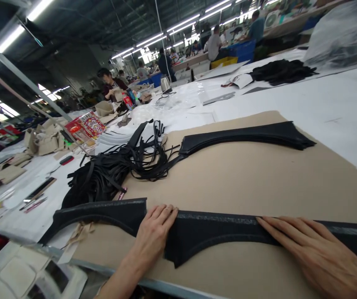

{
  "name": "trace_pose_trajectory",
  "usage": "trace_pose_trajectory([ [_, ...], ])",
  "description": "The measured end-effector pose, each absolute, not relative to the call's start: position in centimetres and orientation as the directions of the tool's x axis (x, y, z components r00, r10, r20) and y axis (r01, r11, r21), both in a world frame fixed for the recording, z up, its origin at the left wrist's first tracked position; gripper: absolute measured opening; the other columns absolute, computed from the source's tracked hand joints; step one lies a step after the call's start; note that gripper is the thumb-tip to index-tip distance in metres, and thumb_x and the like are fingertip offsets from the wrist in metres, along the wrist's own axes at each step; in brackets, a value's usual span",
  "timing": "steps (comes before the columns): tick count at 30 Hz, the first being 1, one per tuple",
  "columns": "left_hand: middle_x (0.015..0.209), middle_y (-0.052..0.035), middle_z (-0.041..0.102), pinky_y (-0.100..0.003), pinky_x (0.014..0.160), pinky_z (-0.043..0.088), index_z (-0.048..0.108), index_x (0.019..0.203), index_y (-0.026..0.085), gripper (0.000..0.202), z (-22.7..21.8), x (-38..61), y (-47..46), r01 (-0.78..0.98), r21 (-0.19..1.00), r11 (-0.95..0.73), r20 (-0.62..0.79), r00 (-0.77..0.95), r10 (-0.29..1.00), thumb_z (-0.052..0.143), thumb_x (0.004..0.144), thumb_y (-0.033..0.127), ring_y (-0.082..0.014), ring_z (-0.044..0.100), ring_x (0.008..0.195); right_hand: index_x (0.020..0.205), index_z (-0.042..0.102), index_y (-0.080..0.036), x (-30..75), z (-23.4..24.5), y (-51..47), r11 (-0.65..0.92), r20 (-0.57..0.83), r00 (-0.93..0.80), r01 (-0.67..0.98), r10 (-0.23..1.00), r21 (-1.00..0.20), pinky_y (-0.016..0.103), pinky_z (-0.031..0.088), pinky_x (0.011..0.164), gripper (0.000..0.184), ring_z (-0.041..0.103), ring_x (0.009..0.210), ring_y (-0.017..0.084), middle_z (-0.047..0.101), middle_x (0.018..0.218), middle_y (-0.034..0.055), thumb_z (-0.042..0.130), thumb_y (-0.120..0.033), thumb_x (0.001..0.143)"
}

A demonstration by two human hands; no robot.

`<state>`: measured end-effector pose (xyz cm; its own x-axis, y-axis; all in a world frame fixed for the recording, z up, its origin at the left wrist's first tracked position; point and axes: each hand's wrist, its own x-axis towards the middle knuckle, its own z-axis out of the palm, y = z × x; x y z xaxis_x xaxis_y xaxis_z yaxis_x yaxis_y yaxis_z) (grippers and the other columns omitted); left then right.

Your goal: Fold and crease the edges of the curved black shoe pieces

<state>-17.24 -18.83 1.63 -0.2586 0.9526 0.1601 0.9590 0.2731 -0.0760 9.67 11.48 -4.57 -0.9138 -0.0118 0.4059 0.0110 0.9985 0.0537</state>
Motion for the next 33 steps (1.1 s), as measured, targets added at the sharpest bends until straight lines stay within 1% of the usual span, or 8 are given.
trace_pose_trajectory([
  [3, 0.124, -0.0085, 0.062, -0.043, 0.098, 0.045, 0.057, 0.125, 0.017, 0.041, 1.5, -17.3, -19.1, 0.954, -0.016, 0.301, 0.215, -0.291, 0.932, 0.039, 0.09, 0.006, -0.0255, 0.055, 0.112, 0.14, 0.045, -0.024, 9.9, -4.5, 12.0, 0.998, 0.397, -0.917, -0.023, -0.047, 0.066, 0.044, 0.038, 0.093, 0.069, 0.058, 0.101, 0.024, 0.061, 0.126, 0.0001, 0.04, -0.006, 0.073],
  [6, 0.11, -0.0078, 0.066, -0.037, 0.092, 0.048, 0.063, 0.112, 0.017, 0.031, 1.7, -16.9, -18.0, 0.891, 0.221, 0.397, 0.27, -0.447, 0.853, 0.038, 0.094, 0.011, -0.0209, 0.059, 0.101, 0.134, 0.051, -0.023, 9.6, -3.2, 11.8, 1.0, 0.426, -0.905, -0.015, -0.018, 0.011, 0.04, 0.039, 0.09, 0.063, 0.058, 0.099, 0.023, 0.063, 0.12, 0.0018, 0.04, -0.007, 0.073],
  [8, 0.104, -0.0062, 0.066, -0.033, 0.09, 0.049, 0.064, 0.108, 0.019, 0.027, 2.2, -16.7, -17.0, 0.802, 0.382, 0.458, 0.21, -0.559, 0.802, 0.041, 0.095, 0.014, -0.0187, 0.06, 0.099, 0.126, 0.056, -0.022, 8.6, -1.8, 11.1, 0.999, 0.473, -0.88, 0.016, 0.038, -0.05, 0.038, 0.04, 0.086, 0.049, 0.058, 0.098, 0.023, 0.064, 0.115, 0.0054, 0.041, -0.011, 0.081],
  [10, 0.101, -0.0051, 0.066, -0.033, 0.09, 0.047, 0.064, 0.105, 0.02, 0.021, 2.7, -16.7, -16.0, 0.735, 0.442, 0.514, 0.099, -0.609, 0.787, 0.047, 0.092, 0.016, -0.0188, 0.059, 0.1, 0.12, 0.059, -0.021, 6.9, -0.2, 9.8, 0.991, 0.495, -0.864, 0.037, 0.095, -0.126, 0.037, 0.041, 0.084, 0.033, 0.058, 0.096, 0.024, 0.063, 0.111, 0.008, 0.042, -0.02, 0.091],
  [15, 0.089, -0.0031, 0.062, -0.034, 0.084, 0.045, 0.063, 0.089, 0.02, 0.015, 3.5, -17.3, -14.5, 0.73, 0.393, 0.56, -0.028, -0.599, 0.8, 0.056, 0.083, 0.008, -0.0207, 0.055, 0.093, 0.11, 0.062, -0.022, 0.2, 2.8, 5.0, 0.946, 0.294, -0.947, 0.026, 0.126, -0.322, 0.037, 0.041, 0.083, 0.02, 0.056, 0.093, 0.021, 0.062, 0.104, 0.0052, 0.049, -0.022, 0.095],
  [20, 0.085, -0.0023, 0.059, -0.033, 0.081, 0.041, 0.059, 0.078, 0.02, 0.014, 3.6, -17.7, -14.2, 0.764, 0.35, 0.543, -0.071, -0.556, 0.828, 0.055, 0.08, 0.007, -0.0206, 0.052, 0.089, 0.095, 0.064, -0.02, -4.7, 3.7, 1.2, 0.945, 0.062, -0.992, 0.085, 0.11, -0.317, 0.038, 0.039, 0.082, 0.009, 0.054, 0.095, 0.024, 0.062, 0.098, 0.0052, 0.056, -0.019, 0.091],
  [25, 0.088, -0.0025, 0.058, -0.032, 0.08, 0.038, 0.055, 0.08, 0.02, 0.014, 3.4, -17.8, -14.3, 0.782, 0.331, 0.528, -0.087, -0.532, 0.842, 0.052, 0.08, 0.007, -0.0204, 0.051, 0.09, 0.092, 0.062, -0.018, -5.8, 3.1, 0.3, 0.954, 0.018, -0.994, 0.1, 0.11, -0.283, 0.038, 0.036, 0.081, 0.016, 0.052, 0.096, 0.024, 0.061, 0.097, 0.0061, 0.049, -0.009, 0.09],
  [33, 0.091, -0.002, 0.061, -0.037, 0.083, 0.034, 0.058, 0.09, 0.022, 0.023, 3.4, -17.6, -14.7, 0.811, 0.324, 0.487, -0.073, -0.492, 0.868, 0.047, 0.082, 0.005, -0.021, 0.052, 0.093, 0.091, 0.059, -0.016, -6.0, 3.3, 1.2, 0.906, -0.006, -0.997, 0.071, 0.075, -0.418, 0.034, 0.032, 0.081, 0.016, 0.052, 0.093, 0.021, 0.06, 0.096, 0.0071, 0.045, -0.009, 0.09],
])
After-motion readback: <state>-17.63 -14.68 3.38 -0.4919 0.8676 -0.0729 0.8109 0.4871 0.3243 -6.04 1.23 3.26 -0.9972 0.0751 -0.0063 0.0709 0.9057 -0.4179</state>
